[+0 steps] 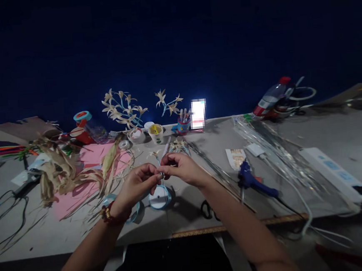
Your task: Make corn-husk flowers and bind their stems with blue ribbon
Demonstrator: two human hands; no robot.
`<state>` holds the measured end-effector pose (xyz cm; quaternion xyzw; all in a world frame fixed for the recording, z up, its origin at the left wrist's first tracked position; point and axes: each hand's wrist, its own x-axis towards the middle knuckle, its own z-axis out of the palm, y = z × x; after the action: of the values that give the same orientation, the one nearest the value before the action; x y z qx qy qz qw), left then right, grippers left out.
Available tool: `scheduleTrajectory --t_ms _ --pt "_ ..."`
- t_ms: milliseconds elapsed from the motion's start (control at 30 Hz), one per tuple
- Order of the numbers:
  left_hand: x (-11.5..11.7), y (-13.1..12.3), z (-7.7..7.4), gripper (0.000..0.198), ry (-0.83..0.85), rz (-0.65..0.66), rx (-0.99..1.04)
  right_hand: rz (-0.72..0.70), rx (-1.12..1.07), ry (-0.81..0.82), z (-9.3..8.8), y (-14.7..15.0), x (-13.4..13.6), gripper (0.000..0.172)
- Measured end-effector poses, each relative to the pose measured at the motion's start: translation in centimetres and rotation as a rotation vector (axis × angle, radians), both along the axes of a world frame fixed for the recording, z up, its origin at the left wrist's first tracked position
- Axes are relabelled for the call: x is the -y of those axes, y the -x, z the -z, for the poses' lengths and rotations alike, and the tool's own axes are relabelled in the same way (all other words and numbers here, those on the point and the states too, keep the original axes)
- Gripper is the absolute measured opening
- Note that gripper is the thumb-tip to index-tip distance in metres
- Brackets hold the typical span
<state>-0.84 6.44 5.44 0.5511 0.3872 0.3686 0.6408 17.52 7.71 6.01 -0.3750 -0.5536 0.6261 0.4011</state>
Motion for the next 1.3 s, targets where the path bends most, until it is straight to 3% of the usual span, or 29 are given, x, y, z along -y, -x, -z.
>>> scheduleTrajectory --t_ms 233,533,800,900,1033,1100,1167,1300 --pt "0.2 0.3 0.0 0.015 -0.180 -0.083 -0.196 0.028 0.139 -0.142 0.3 0.2 -0.5 0.032" --pt "0.5 0.0 0.9 0.012 -0.241 -0.171 -0.173 0.145 0.319 -0.325 0.2 0.8 -0.3 0.025" --pt "0.5 -0.1 1.2 0.022 -0.136 -0.174 -0.085 0.170 0.391 -0.377 0.4 1.1 -0.1 0.022" --pt "0.5 0.0 1.5 0.024 -0.058 -0.168 -0.048 0.239 0.441 -0.423 0.5 1.8 0.5 0.022" --pt "1.0 0.7 2.6 0.025 -0.002 -0.198 0.009 0.254 0.357 -0.373 2.1 2.4 1.9 0.021" --pt "1.2 1.3 3.2 0.023 0.008 -0.238 0.019 0.192 0.422 -0.368 3.5 1.6 2.2 0.019" --pt "1.4 1.8 3.7 0.022 0.036 -0.267 0.027 0.169 0.635 -0.393 4.9 -0.3 1.8 0.014" --pt "1.6 1.9 4.1 0.024 0.098 -0.283 0.083 0.326 0.878 -0.363 6.3 -5.1 -1.1 0.016"
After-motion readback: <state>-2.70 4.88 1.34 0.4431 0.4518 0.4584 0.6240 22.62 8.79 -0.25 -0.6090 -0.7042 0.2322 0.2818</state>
